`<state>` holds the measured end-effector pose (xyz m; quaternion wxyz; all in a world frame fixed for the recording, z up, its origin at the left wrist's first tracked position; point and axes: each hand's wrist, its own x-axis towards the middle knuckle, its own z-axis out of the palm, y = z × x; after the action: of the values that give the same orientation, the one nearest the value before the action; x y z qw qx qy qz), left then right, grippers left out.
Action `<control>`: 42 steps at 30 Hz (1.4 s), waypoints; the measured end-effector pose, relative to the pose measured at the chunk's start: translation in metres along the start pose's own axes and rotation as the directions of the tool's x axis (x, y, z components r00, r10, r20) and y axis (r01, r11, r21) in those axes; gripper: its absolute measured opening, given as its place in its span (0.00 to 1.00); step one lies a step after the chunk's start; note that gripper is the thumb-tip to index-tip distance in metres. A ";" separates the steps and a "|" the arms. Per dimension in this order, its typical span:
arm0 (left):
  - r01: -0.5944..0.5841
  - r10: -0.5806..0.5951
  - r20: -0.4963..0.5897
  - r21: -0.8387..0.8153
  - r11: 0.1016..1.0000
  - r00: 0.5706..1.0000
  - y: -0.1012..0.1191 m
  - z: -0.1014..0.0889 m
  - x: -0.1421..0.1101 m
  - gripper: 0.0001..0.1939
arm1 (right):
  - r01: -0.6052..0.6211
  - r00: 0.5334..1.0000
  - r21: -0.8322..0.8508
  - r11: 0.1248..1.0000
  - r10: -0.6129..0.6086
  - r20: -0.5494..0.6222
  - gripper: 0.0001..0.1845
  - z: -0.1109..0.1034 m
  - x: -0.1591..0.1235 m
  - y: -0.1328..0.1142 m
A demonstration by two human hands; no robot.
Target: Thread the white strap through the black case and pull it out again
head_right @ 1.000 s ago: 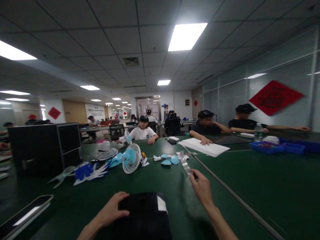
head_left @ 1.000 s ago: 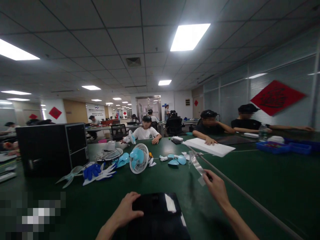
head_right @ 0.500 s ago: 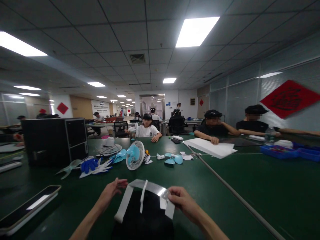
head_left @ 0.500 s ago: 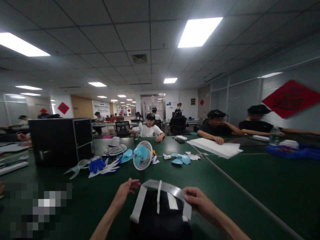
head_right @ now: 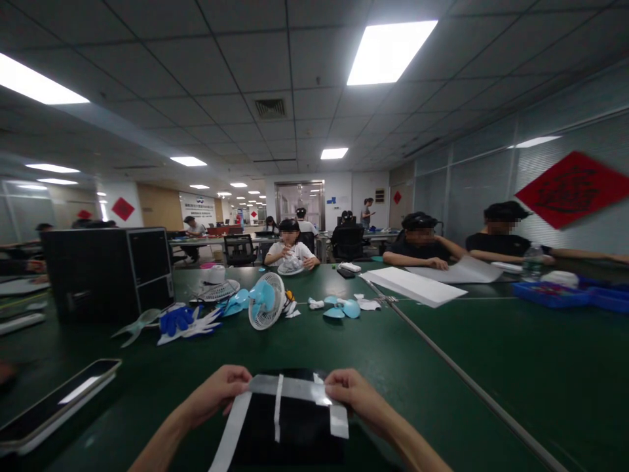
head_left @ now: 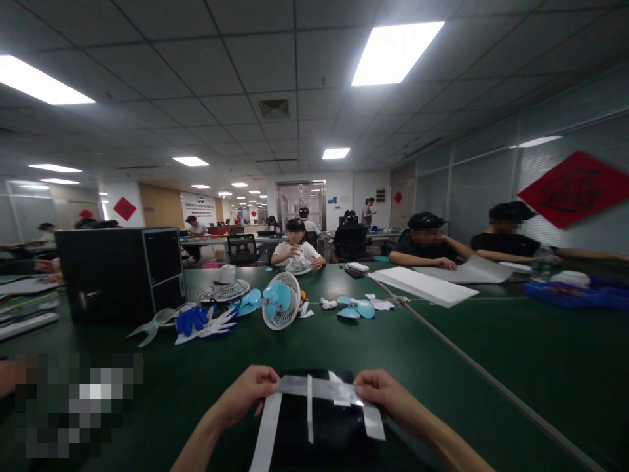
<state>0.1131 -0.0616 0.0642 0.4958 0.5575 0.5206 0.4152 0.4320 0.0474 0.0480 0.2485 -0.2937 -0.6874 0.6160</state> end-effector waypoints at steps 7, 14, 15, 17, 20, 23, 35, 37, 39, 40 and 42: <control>0.142 -0.164 0.186 0.126 0.982 0.969 -0.020 -0.003 0.001 0.18 | -0.092 0.990 -0.157 0.983 0.108 0.095 0.08 0.002 -0.006 0.000; 0.200 -0.254 0.210 0.249 0.948 0.944 -0.035 -0.005 0.008 0.13 | -0.125 0.989 -0.291 0.948 0.144 0.045 0.05 0.009 -0.011 -0.013; 0.203 -0.260 0.202 0.263 0.943 0.944 -0.035 -0.005 0.008 0.13 | -0.121 0.990 -0.304 0.945 0.137 0.032 0.05 0.010 -0.012 -0.014; 0.208 -0.270 0.183 0.298 0.932 0.945 -0.033 -0.004 0.008 0.13 | -0.103 0.993 -0.326 0.940 0.117 0.024 0.06 0.010 -0.011 -0.013; 0.208 -0.276 0.150 0.359 0.910 0.949 -0.029 -0.004 0.007 0.12 | -0.061 0.997 -0.362 0.930 0.075 0.026 0.07 0.009 -0.007 -0.003; 0.204 -0.274 0.125 0.403 0.892 0.954 -0.027 -0.004 0.007 0.11 | -0.038 0.999 -0.398 0.916 0.049 0.020 0.07 0.008 -0.004 0.005; 0.203 -0.247 0.018 0.514 0.834 0.969 -0.018 0.003 0.005 0.11 | 0.007 1.000 -0.548 0.836 -0.015 -0.010 0.08 0.010 -0.008 0.003; 0.206 -0.243 0.002 0.529 0.823 0.970 -0.018 0.004 0.005 0.11 | 0.012 0.999 -0.578 0.816 -0.029 -0.021 0.07 0.010 -0.007 0.003; 0.202 -0.238 -0.005 0.542 0.815 0.971 -0.020 0.004 0.005 0.11 | 0.012 0.999 -0.593 0.805 -0.032 -0.024 0.06 0.011 -0.006 0.003; 0.197 -0.231 -0.006 0.547 0.814 0.973 -0.022 0.004 0.005 0.11 | 0.010 0.999 -0.600 0.800 -0.031 -0.025 0.06 0.012 -0.006 0.003; 0.189 -0.223 -0.006 0.554 0.811 0.975 -0.024 0.003 0.005 0.10 | 0.004 0.999 -0.617 0.787 -0.023 -0.024 0.06 0.013 -0.006 0.002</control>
<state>0.1123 -0.0575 0.0402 0.3714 0.6289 0.6603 0.1745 0.4271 0.0342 0.0443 0.1536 -0.3631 -0.8491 0.3515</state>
